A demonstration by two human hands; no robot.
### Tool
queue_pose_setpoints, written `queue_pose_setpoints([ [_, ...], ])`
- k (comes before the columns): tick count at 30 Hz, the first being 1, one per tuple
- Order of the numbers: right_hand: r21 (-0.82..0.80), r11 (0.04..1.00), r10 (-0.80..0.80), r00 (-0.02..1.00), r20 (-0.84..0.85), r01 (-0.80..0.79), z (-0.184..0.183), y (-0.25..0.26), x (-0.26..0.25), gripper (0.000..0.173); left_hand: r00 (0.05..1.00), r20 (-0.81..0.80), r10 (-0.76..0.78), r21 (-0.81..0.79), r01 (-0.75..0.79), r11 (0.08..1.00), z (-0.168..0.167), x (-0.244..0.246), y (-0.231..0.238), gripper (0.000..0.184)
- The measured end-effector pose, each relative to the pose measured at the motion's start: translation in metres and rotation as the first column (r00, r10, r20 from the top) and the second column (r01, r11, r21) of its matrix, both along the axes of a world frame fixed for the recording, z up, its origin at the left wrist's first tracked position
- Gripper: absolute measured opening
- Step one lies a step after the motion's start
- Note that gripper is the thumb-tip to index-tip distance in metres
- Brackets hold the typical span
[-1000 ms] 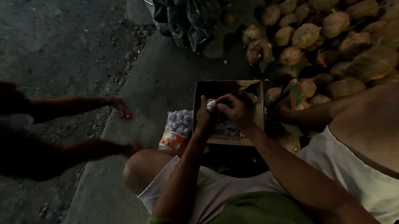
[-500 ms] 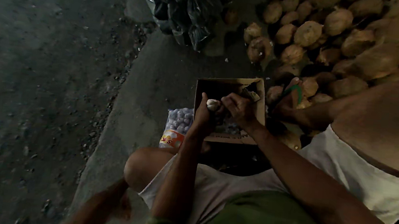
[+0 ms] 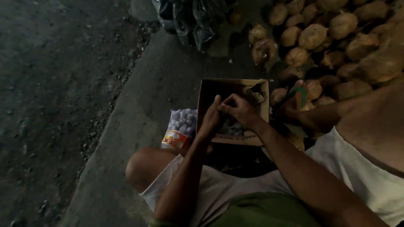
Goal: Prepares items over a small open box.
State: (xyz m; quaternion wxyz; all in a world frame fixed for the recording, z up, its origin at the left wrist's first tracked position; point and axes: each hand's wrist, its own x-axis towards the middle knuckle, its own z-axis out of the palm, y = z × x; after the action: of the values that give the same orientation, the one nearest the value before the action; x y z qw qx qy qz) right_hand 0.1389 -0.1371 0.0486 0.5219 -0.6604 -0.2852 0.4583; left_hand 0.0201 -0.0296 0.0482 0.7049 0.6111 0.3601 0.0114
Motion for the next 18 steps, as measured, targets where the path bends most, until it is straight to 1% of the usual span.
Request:
queue_pose_setpoints([
  [1, 0.0, 1.0, 0.009, 1.0, 0.013, -0.009, 0.0, 0.0, 0.001, 0.03, 1.0, 0.018, -0.023, 0.055, 0.022, 0.998, 0.0, -0.001, 0.0, 0.066],
  [2, 0.015, 1.0, 0.012, 1.0, -0.006, -0.012, 0.001, -0.002, 0.002, 0.027, 1.0, 0.02, -0.018, 0.064, 0.016, 0.998, 0.0, -0.002, -0.001, 0.068],
  [5, 0.046, 0.997, -0.048, 0.987, -0.152, 0.056, -0.004, -0.003, 0.003, 0.025, 0.995, -0.036, 0.091, -0.045, -0.092, 0.995, 0.001, 0.001, 0.001, 0.075],
  [6, 0.033, 0.997, -0.063, 0.984, -0.165, 0.069, -0.004, -0.002, 0.003, 0.026, 0.992, -0.053, 0.118, -0.072, -0.122, 0.99, 0.003, 0.002, 0.001, 0.076],
  [7, 0.027, 0.997, -0.069, 0.985, -0.157, 0.075, -0.003, -0.002, 0.001, 0.028, 0.989, -0.057, 0.139, -0.085, -0.144, 0.986, 0.003, 0.003, 0.001, 0.077],
  [9, 0.029, 0.999, -0.026, 0.993, -0.114, 0.03, -0.002, -0.002, -0.001, 0.032, 0.986, -0.053, 0.159, -0.041, -0.162, 0.986, -0.001, 0.003, 0.001, 0.077],
  [10, 0.034, 0.999, -0.004, 0.996, -0.085, 0.007, 0.001, -0.001, -0.002, 0.031, 0.985, -0.06, 0.159, -0.013, -0.16, 0.987, -0.003, 0.002, 0.002, 0.078],
  [11, 0.044, 0.999, -0.002, 0.998, -0.055, 0.005, 0.002, 0.0, -0.003, 0.029, 0.986, -0.064, 0.153, -0.023, -0.155, 0.988, -0.005, 0.001, 0.003, 0.077],
  [12, 0.058, 0.998, -0.02, 0.999, -0.033, 0.021, 0.002, 0.0, -0.003, 0.026, 0.986, -0.06, 0.156, -0.083, -0.161, 0.983, -0.008, 0.0, 0.004, 0.076],
  [14, 0.086, 0.995, -0.051, 0.998, 0.025, 0.049, 0.0, 0.0, -0.003, 0.024, 0.988, -0.021, 0.152, -0.283, -0.152, 0.947, -0.009, 0.0, 0.007, 0.074],
  [15, 0.099, 0.995, -0.032, 0.997, 0.075, 0.024, -0.001, -0.001, -0.003, 0.024, 0.988, 0.001, 0.152, -0.369, -0.141, 0.919, -0.007, 0.001, 0.007, 0.074],
  [16, 0.094, 0.995, 0.017, 0.992, 0.125, -0.029, 0.0, -0.002, -0.002, 0.031, 0.987, 0.004, 0.161, -0.425, -0.145, 0.894, -0.004, 0.002, 0.008, 0.072],
  [17, 0.076, 0.994, 0.062, 0.983, 0.171, -0.076, 0.001, -0.001, -0.001, 0.043, 0.987, 0.007, 0.161, -0.452, -0.14, 0.881, -0.003, 0.001, 0.008, 0.071],
  [18, 0.054, 0.993, 0.092, 0.973, 0.21, -0.105, 0.001, 0.0, -0.002, 0.049, 0.989, 0.005, 0.147, -0.435, -0.131, 0.891, -0.002, 0.0, 0.008, 0.07],
])
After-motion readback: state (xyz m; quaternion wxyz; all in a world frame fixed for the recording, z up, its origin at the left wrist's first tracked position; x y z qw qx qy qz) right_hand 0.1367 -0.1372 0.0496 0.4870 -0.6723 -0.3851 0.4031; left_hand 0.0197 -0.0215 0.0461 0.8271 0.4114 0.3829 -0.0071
